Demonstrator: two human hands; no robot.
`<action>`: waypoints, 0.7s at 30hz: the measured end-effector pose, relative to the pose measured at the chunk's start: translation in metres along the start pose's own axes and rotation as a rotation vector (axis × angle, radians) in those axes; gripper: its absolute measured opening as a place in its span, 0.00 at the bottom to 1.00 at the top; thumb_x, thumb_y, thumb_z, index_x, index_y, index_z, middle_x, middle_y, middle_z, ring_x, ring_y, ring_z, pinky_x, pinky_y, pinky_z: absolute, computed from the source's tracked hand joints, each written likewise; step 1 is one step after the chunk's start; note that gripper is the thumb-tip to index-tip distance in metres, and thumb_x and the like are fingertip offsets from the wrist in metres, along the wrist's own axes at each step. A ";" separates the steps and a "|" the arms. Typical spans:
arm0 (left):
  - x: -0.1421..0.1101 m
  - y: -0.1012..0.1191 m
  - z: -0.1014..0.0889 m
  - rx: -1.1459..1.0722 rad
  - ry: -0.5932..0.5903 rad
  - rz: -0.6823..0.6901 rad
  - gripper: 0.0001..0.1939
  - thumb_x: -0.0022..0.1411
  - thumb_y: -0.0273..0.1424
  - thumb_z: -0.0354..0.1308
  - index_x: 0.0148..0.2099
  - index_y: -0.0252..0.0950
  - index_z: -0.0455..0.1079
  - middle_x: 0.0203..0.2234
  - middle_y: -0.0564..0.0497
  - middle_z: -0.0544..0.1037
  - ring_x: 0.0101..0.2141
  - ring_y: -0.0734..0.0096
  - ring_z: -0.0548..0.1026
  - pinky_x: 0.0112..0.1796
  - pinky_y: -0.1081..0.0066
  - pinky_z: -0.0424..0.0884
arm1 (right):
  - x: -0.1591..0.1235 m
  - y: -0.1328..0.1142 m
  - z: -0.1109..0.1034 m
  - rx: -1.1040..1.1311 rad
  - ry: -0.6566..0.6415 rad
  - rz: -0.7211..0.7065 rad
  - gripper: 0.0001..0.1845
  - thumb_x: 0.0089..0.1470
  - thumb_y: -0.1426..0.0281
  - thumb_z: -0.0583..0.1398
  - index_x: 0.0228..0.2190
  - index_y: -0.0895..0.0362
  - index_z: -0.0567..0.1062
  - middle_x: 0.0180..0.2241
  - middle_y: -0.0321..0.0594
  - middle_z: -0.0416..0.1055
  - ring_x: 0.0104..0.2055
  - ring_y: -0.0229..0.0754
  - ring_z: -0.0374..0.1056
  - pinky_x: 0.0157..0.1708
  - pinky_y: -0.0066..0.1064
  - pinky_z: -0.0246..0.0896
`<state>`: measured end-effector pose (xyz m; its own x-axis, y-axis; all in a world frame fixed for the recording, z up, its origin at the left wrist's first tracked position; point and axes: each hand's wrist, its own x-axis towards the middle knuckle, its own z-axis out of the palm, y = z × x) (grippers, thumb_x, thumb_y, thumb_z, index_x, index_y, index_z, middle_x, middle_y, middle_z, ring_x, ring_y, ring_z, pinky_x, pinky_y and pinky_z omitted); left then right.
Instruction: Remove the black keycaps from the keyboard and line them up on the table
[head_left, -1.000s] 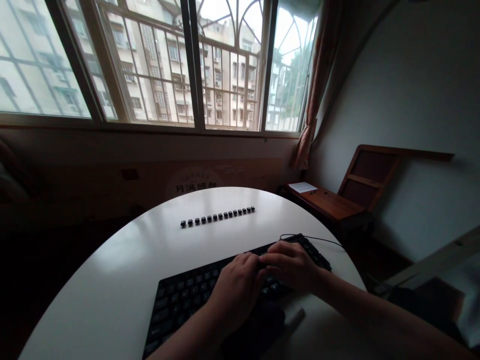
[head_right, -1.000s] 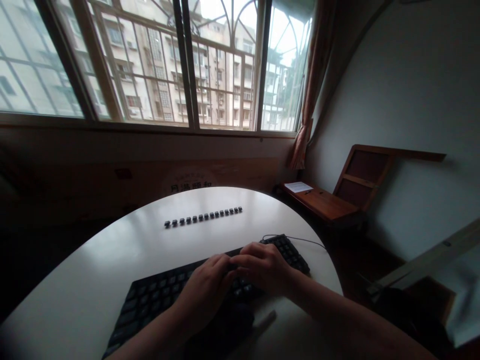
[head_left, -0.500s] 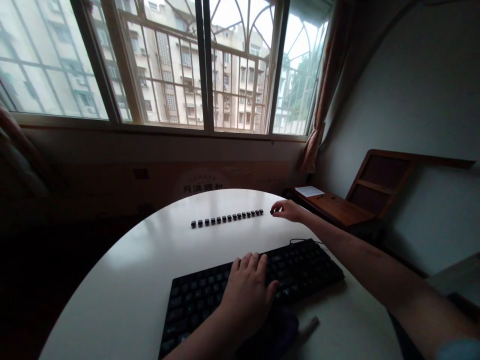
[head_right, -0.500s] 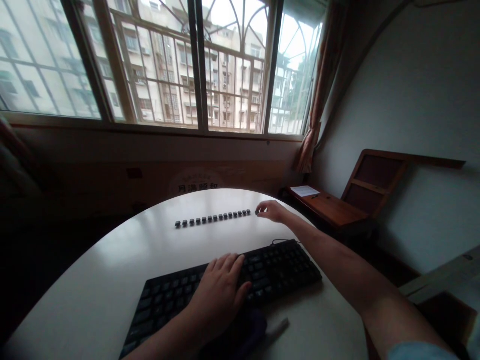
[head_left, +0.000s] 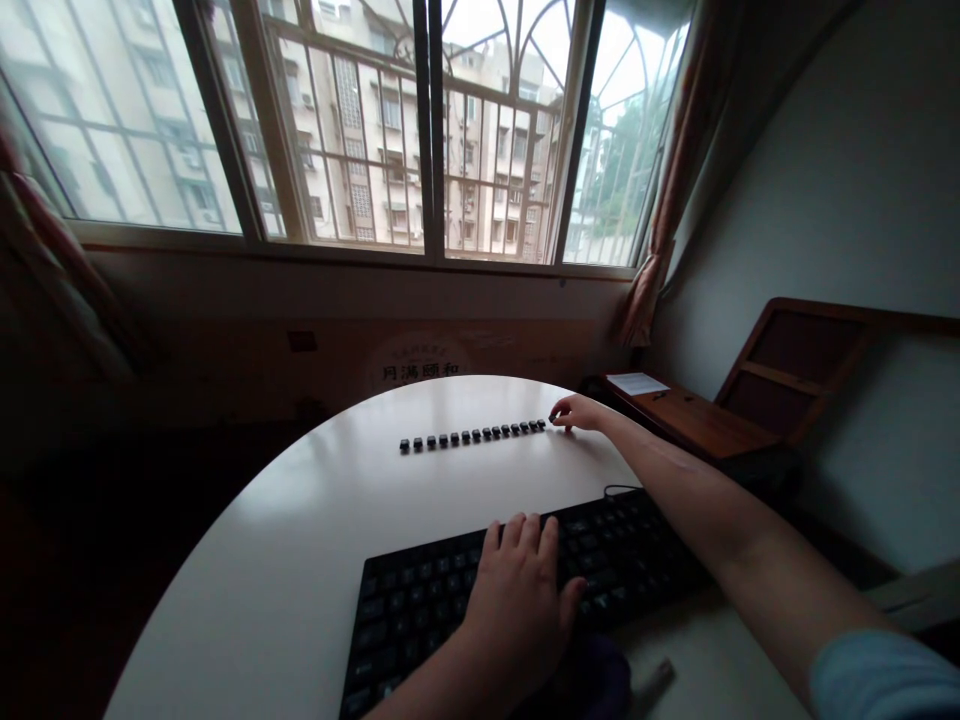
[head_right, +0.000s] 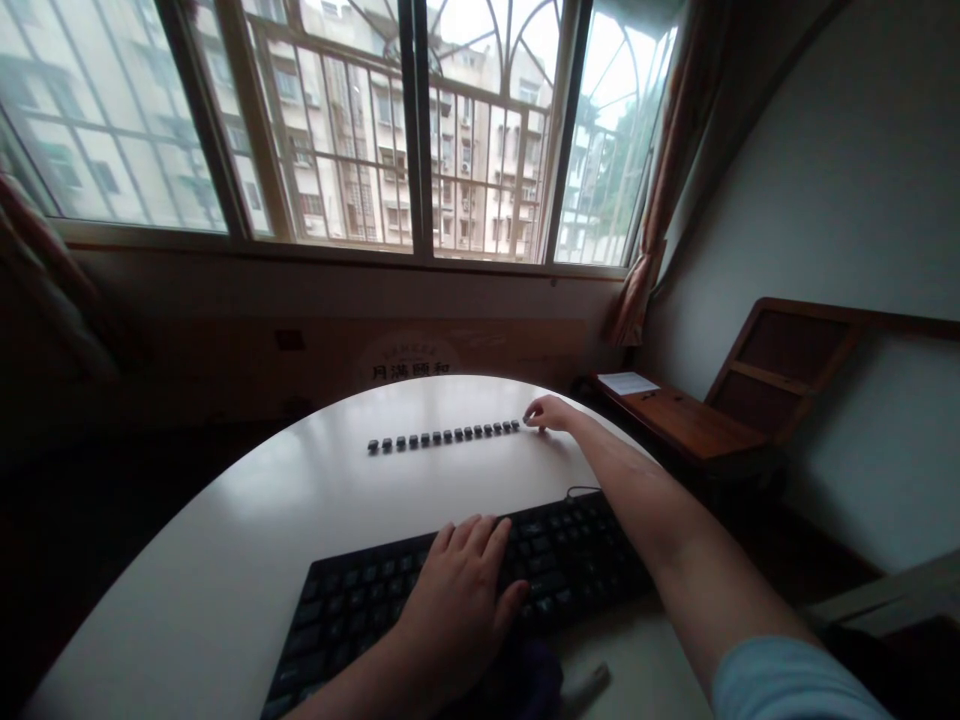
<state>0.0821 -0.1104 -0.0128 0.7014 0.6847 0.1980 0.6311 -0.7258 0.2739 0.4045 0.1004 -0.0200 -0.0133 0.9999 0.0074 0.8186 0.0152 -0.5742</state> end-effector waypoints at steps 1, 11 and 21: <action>0.000 0.000 0.000 0.000 -0.004 -0.001 0.32 0.66 0.46 0.47 0.65 0.33 0.60 0.61 0.39 0.65 0.60 0.46 0.61 0.60 0.45 0.54 | 0.001 0.001 0.001 -0.002 -0.006 0.005 0.12 0.47 0.71 0.67 0.36 0.62 0.79 0.24 0.37 0.76 0.22 0.33 0.70 0.28 0.21 0.62; 0.000 -0.003 0.005 0.002 0.022 0.015 0.32 0.67 0.47 0.45 0.65 0.34 0.59 0.60 0.39 0.65 0.60 0.46 0.61 0.59 0.43 0.54 | 0.009 0.008 0.009 -0.003 -0.019 0.031 0.13 0.46 0.69 0.67 0.37 0.59 0.80 0.22 0.34 0.73 0.19 0.30 0.64 0.21 0.21 0.56; 0.000 -0.002 0.003 0.007 0.012 0.007 0.31 0.66 0.46 0.47 0.65 0.34 0.59 0.60 0.39 0.65 0.60 0.46 0.61 0.59 0.44 0.54 | -0.008 -0.009 -0.004 0.068 0.139 0.010 0.19 0.42 0.70 0.69 0.39 0.62 0.80 0.26 0.40 0.76 0.22 0.34 0.68 0.27 0.24 0.63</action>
<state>0.0820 -0.1093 -0.0162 0.7017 0.6806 0.2106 0.6289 -0.7307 0.2658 0.3993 0.0919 -0.0113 0.0780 0.9906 0.1122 0.7778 0.0099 -0.6285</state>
